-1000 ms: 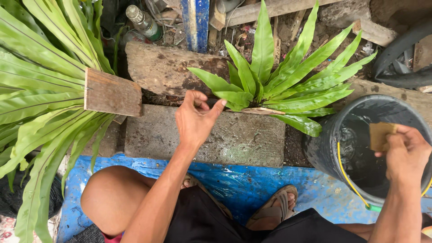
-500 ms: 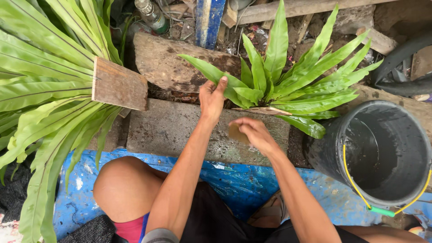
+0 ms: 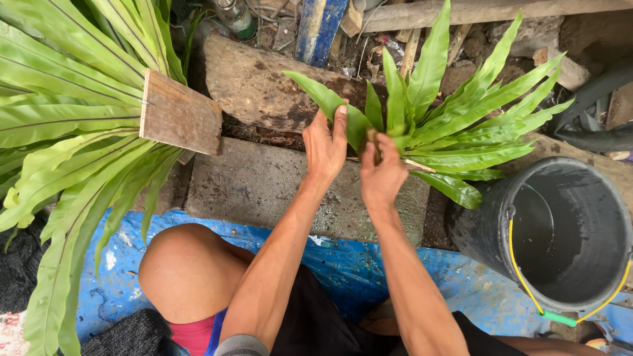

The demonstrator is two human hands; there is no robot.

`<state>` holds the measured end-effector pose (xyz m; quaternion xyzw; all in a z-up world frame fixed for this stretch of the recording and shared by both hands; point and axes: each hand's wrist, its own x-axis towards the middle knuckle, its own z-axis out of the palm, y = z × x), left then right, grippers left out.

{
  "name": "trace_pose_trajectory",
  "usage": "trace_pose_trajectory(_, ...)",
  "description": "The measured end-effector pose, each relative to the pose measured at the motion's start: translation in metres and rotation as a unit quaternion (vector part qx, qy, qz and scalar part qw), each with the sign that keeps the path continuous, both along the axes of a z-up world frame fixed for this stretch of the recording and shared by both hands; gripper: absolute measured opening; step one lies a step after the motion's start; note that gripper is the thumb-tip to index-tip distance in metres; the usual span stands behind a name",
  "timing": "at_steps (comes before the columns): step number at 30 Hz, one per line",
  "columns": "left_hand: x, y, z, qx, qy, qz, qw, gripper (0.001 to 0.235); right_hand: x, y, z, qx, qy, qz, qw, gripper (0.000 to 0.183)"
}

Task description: The person scrubs the leaves of a bird's nest fern with a sponge, repeatedly dipping the sponge into a bucket of water. The person holds the plant with one hand while scrubbing with the other, working on different leaves throughout the clip.

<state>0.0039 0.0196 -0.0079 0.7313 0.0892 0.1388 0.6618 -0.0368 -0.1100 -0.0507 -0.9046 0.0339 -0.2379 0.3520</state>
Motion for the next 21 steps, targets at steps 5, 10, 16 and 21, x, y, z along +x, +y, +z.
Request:
trace_pose_trajectory(5,-0.003,0.003,0.000,0.028,0.045,0.008,0.999,0.032,0.002,0.005,-0.002,-0.313,0.085,0.004,0.946,0.003)
trace_pose_trajectory(10,-0.004,0.004,0.000,0.028,0.006,0.019,0.999,0.033,0.011,-0.003,0.014,-0.251,0.037,-0.027,0.967,0.007)
trace_pose_trajectory(16,-0.006,0.003,0.016,0.032,0.049,-0.010,0.998,0.041,0.022,0.002,0.035,-0.231,0.163,-0.034,0.959,0.009)
trace_pose_trajectory(21,-0.008,0.004,0.024,0.094,0.012,-0.014,0.995,0.046,0.021,0.008,0.041,-0.188,0.093,0.011,0.978,0.013)
